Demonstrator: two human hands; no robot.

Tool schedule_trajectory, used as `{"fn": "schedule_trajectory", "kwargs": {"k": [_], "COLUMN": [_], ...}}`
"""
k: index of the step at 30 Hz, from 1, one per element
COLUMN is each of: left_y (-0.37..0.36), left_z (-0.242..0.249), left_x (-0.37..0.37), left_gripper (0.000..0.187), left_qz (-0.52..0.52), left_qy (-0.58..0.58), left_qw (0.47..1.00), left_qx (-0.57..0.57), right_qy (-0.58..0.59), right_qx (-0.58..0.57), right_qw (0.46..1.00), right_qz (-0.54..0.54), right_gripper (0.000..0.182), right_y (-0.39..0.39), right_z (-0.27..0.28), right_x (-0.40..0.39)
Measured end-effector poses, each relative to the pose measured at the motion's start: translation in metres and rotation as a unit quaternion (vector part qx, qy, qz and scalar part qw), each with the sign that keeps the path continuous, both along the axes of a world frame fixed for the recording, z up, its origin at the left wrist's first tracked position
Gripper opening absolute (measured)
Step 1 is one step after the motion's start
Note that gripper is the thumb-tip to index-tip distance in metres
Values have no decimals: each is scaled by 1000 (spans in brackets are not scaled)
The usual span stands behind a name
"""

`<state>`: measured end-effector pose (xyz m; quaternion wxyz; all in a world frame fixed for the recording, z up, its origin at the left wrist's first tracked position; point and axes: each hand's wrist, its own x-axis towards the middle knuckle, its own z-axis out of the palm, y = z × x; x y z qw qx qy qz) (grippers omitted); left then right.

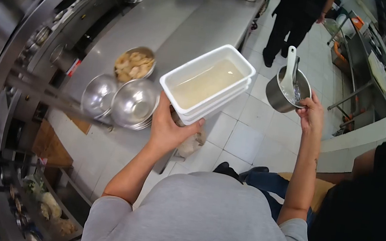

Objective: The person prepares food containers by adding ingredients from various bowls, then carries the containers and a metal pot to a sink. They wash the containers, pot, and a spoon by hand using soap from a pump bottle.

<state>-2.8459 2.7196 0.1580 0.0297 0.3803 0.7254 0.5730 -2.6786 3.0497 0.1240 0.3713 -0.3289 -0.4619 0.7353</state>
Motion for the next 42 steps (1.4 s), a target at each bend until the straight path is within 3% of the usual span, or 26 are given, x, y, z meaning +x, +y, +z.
{"fn": "schedule_trajectory", "kwargs": {"k": [9,16,22,26,29,34,42], "left_y": [182,345,503,619,696,817,997], "left_z": [-8,-30,-33,-35,-40,-63,-71], "left_x": [-39,-104,-164,-187,-202,-209,-216], "left_gripper": [63,65,66,63,63,67,69], "left_qz": [-4,-61,-181,-227,-237,-261,-241], "left_qy": [-58,-39,19,1,68,26,25], "left_qw": [998,997,983,974,969,965,970], "left_qx": [1,-5,-2,2,-8,-27,-30], "right_qy": [-21,-15,-4,0,-12,-33,-22], "right_qx": [-51,-46,-46,-58,-62,-72,-66], "right_qw": [996,987,947,918,893,880,884], "right_qz": [-73,-154,-317,-393,-447,-468,-462], "right_gripper": [57,58,59,61,59,60,58], "right_y": [132,251,332,391,433,520,723], "right_z": [-23,-46,-55,-58,-69,-79,-81], "right_x": [-6,-13,-11,0,5,12,7]}}
